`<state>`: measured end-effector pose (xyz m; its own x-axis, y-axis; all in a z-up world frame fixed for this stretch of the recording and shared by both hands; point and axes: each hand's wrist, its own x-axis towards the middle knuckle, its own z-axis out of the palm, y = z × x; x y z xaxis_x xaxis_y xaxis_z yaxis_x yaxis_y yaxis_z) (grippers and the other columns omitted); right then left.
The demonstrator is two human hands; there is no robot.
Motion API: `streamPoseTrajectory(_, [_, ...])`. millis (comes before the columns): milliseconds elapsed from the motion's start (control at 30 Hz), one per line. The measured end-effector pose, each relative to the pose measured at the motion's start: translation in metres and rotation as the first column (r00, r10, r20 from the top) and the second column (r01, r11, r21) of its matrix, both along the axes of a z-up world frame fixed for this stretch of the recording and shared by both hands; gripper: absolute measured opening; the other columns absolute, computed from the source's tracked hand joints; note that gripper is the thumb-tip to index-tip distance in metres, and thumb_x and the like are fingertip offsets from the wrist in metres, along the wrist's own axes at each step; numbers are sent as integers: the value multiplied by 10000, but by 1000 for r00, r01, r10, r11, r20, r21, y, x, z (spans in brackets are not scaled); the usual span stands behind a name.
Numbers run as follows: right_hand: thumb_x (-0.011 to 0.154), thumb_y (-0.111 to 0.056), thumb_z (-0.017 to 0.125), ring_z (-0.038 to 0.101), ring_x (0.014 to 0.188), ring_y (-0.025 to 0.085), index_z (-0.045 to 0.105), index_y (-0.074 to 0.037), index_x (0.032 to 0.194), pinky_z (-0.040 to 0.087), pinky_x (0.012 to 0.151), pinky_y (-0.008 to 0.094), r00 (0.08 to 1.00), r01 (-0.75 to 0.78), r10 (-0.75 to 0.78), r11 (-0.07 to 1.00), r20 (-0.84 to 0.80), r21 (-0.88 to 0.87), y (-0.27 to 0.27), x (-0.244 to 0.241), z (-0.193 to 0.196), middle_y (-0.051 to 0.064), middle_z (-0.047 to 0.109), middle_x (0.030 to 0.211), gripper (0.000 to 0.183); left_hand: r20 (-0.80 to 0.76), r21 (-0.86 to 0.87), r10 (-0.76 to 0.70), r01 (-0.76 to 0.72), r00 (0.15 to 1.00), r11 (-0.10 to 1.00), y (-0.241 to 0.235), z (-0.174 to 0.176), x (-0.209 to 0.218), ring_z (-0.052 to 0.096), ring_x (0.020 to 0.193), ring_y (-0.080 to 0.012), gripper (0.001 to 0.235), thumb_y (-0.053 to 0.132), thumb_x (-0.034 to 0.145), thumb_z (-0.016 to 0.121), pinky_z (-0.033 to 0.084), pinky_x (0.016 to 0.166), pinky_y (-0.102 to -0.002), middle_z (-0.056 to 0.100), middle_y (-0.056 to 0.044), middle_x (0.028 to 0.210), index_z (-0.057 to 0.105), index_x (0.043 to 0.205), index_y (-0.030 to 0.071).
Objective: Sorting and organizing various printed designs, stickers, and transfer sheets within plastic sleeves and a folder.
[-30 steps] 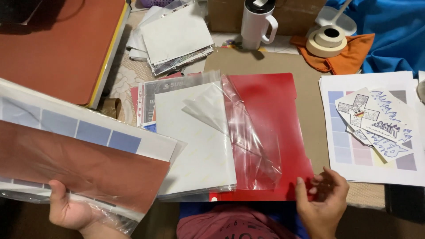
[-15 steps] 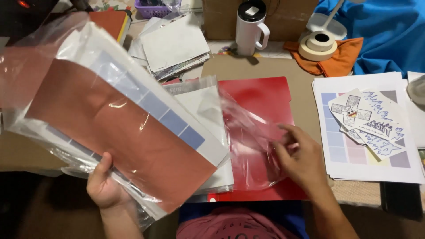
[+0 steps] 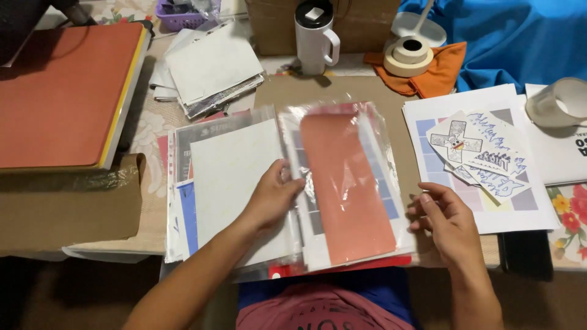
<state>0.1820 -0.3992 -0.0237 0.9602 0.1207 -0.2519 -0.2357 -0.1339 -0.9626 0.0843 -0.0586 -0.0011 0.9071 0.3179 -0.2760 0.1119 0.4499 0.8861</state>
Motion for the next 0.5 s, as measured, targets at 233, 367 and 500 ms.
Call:
streamPoseTrajectory(233, [998, -423, 729, 750, 1201, 249, 775, -171, 1435, 566, 1030, 428, 850, -278, 476, 769, 224, -576, 4, -9, 24, 40, 809, 1393, 506, -218, 899, -258, 296, 941, 323, -7, 17, -34, 718, 1261, -326, 710, 235, 1008, 763, 599, 1093, -460, 669, -181, 1453, 486, 1634, 46])
streamPoseTrajectory(367, [825, -578, 894, 511, 1518, 430, 668, -170, 1568, 433, 1208, 622, 667, -141, 624, 643, 408, -753, 14, 6, 15, 179, 578, 1687, 878, -48, 996, -466, 5, 883, -94, -11, 19, -75, 608, 1413, -467, 691, 394, 975, 895, 405, 1295, -613, 670, -288, 1488, 643, 1458, -31])
streamPoseTrajectory(500, [735, -751, 891, 194, 1739, 418, 511, -272, 1699, 276, 1302, 676, 711, -368, 692, 521, 128, -770, 41, 16, 30, 161, 260, 1886, 1142, -259, 965, -511, 191, 820, -182, -37, 6, -111, 421, 1584, -503, 893, 551, 932, 906, 175, 1340, -715, 585, -282, 1621, 615, 1561, -12])
